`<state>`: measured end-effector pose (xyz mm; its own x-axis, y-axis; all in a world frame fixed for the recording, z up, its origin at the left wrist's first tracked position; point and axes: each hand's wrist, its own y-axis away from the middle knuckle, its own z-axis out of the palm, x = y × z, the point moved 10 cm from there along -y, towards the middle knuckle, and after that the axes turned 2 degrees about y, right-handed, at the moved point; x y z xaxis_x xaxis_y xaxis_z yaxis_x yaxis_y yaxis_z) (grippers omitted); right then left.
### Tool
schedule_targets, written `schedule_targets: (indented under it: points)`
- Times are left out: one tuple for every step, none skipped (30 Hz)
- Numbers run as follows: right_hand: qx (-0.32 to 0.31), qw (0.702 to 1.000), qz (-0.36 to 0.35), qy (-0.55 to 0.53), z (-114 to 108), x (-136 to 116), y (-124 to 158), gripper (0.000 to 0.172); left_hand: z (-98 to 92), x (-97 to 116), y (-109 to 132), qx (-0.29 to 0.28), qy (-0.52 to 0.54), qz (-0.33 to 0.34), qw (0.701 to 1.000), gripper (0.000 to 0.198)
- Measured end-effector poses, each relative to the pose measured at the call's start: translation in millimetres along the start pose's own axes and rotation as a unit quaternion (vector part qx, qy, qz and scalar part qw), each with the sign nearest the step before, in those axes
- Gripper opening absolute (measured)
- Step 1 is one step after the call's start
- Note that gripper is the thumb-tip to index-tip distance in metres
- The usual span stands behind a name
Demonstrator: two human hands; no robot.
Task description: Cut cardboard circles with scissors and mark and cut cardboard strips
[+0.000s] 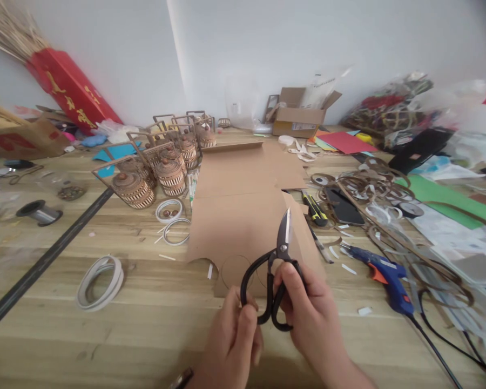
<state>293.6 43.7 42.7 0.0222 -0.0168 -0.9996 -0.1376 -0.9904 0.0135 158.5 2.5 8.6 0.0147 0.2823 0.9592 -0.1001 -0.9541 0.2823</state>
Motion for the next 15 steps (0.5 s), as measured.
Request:
schedule_targets:
  points:
    - [-0.001,1.0,0.004,-0.002,-1.2,-0.1,-1.0,0.054,8.1,-0.8,0.0,-0.05,0.018,-0.009,0.999,0.065]
    - [-0.004,1.0,0.008,-0.004,-1.9,0.0,-1.6,0.054,14.1,-0.2,0.5,-0.091,0.027,-0.011,0.995,0.065]
    - [-0.008,1.0,0.013,-0.005,-2.1,0.4,-1.6,0.054,18.3,0.7,1.0,-0.121,0.027,-0.011,0.992,0.065]
    - [-0.014,1.0,0.019,-0.009,-1.6,1.4,-1.3,0.054,21.1,1.1,1.5,-0.143,0.023,-0.011,0.989,0.065]
    - [-0.02,0.999,0.026,-0.013,-0.7,2.8,-0.5,0.055,22.7,1.6,1.8,-0.158,0.016,-0.009,0.987,0.064]
    - [-0.027,0.999,0.033,-0.016,0.7,4.5,0.6,0.055,23.2,1.8,1.9,-0.165,0.01,-0.006,0.986,0.063]
    - [-0.036,0.998,0.04,-0.017,2.9,5.9,2.0,0.056,23.1,1.5,2.0,-0.166,0.008,-0.005,0.986,0.063]
    - [-0.043,0.998,0.044,-0.016,4.9,6.3,3.5,0.057,23.1,0.7,2.2,-0.165,0.009,-0.006,0.986,0.062]
    - [-0.045,0.998,0.046,-0.013,6.2,6.0,5.2,0.058,23.2,-0.3,2.5,-0.164,0.015,-0.007,0.986,0.061]
    - [-0.043,0.998,0.048,-0.008,6.8,5.1,6.9,0.058,23.6,-1.7,3.0,-0.162,0.026,-0.009,0.986,0.061]
    - [-0.037,0.998,0.05,0.0,6.7,3.4,8.7,0.059,24.1,-3.9,3.8,-0.161,0.041,-0.014,0.986,0.061]
    - [-0.03,0.998,0.052,0.009,6.5,1.2,10.6,0.06,24.7,-6.7,4.7,-0.158,0.055,-0.02,0.986,0.062]
    - [-0.023,0.998,0.056,0.018,6.3,-1.0,12.5,0.061,25.2,-9.7,5.8,-0.153,0.066,-0.026,0.986,0.062]
    - [-0.021,0.997,0.063,0.027,6.9,-2.7,14.3,0.062,25.2,-12.4,7.0,-0.146,0.071,-0.03,0.986,0.062]
    - [-0.026,0.997,0.07,0.034,8.6,-4.1,15.9,0.063,25.1,-14.6,8.4,-0.139,0.071,-0.031,0.987,0.063]
